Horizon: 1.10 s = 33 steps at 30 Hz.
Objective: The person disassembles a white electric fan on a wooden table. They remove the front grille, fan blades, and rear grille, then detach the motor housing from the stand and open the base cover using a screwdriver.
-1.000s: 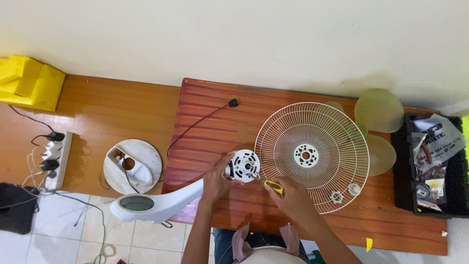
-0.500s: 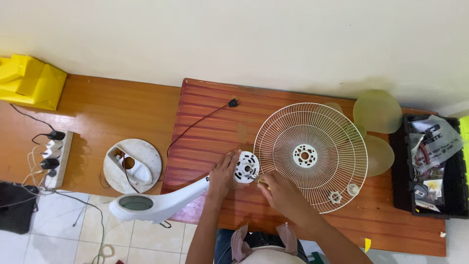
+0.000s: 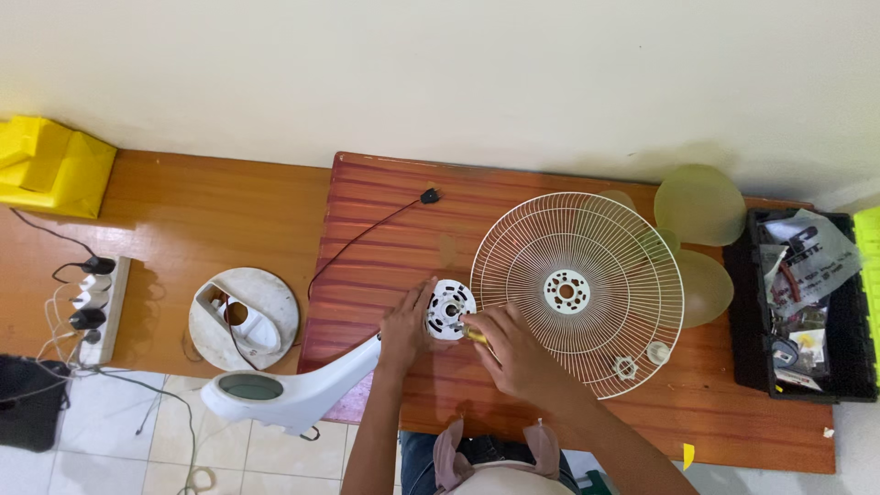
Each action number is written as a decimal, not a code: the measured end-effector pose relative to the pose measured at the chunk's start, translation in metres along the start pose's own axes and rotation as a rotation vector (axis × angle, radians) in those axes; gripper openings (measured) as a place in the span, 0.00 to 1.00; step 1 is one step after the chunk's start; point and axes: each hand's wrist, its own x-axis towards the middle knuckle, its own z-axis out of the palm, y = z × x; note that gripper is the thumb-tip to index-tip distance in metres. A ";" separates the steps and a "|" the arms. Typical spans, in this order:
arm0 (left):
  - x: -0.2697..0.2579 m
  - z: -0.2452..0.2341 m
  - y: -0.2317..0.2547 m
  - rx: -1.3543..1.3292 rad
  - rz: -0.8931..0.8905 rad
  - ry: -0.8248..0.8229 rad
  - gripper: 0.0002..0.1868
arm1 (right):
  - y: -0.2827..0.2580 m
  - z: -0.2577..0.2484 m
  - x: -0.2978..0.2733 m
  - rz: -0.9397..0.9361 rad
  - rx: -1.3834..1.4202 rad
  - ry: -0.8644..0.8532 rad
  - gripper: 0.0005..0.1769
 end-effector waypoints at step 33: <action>0.026 0.011 0.012 -0.039 0.255 -0.043 0.69 | -0.005 0.013 0.003 0.197 0.062 -0.054 0.15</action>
